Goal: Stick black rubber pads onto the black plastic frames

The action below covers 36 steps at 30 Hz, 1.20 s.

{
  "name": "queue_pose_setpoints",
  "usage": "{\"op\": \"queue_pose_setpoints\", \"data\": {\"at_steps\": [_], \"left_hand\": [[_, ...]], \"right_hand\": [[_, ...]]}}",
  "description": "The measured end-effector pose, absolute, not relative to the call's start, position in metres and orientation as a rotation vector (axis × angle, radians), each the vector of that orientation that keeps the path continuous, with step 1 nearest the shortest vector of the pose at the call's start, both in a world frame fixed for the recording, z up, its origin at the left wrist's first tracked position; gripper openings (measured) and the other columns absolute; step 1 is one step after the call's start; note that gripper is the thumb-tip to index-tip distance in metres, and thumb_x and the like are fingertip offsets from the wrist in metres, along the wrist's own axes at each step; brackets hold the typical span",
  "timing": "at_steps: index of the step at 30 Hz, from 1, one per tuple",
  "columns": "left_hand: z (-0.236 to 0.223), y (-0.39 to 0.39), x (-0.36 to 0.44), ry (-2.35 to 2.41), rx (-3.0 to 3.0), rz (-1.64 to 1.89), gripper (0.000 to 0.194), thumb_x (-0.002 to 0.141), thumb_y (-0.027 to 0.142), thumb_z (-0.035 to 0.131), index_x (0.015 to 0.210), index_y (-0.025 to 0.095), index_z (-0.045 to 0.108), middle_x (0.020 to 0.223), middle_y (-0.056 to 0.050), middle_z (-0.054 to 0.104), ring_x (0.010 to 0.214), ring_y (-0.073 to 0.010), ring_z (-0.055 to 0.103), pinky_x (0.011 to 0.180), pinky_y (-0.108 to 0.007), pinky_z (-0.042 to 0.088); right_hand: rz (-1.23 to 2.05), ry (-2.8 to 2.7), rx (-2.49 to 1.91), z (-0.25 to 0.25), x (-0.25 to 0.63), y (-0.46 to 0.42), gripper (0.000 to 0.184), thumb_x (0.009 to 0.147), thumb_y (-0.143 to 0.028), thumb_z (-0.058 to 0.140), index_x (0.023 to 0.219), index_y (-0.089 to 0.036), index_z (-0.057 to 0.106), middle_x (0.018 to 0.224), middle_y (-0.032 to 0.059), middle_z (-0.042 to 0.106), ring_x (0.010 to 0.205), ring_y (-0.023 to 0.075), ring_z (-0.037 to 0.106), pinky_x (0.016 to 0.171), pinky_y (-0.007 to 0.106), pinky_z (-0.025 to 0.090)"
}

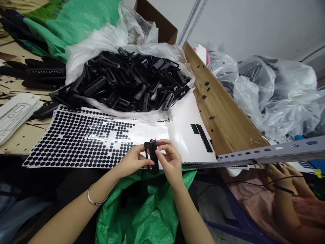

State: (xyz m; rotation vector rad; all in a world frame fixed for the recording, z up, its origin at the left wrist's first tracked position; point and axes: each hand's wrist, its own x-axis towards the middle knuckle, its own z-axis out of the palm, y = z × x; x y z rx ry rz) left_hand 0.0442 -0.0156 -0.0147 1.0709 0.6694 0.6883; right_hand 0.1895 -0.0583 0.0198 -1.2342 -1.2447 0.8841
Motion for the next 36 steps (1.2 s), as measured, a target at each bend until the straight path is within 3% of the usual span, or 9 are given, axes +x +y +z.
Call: {"op": "queue_pose_setpoints", "data": {"at_steps": [16,29,36], "left_hand": [[-0.010,-0.018,0.042,0.705,1.081,0.725,0.027,0.066,0.016,0.074,0.090,0.016,0.064,0.081,0.001,0.065,0.058,-0.0123,0.066,0.053,-0.022,0.053],[-0.011,-0.019,0.042,0.787,1.133,0.739,0.028,0.069,0.022,0.073,0.095,0.017,0.064,0.080,-0.001,0.069,0.063,-0.0161,0.067,0.057,-0.026,0.054],[-0.012,-0.019,0.044,0.824,1.185,0.741,0.030,0.069,0.024,0.073,0.098,0.017,0.066,0.075,-0.001,0.067,0.058,-0.0141,0.062,0.054,-0.025,0.050]], "right_hand": [[0.887,-1.223,-1.214,0.013,0.185,-0.060,0.008,0.084,-0.025,0.065,0.077,-0.022,0.063,0.102,0.0048,0.054,0.095,0.0167,0.058,0.076,0.028,0.056],[0.821,-1.187,-1.255,0.011,0.177,-0.061,0.012,0.084,-0.030,0.064,0.076,-0.022,0.062,0.098,0.0051,0.054,0.090,0.0173,0.057,0.078,0.031,0.056],[0.775,-1.170,-1.248,0.010,0.173,-0.061,0.012,0.085,-0.030,0.064,0.076,-0.021,0.062,0.095,0.0048,0.053,0.093,0.0178,0.057,0.079,0.031,0.055]]}}
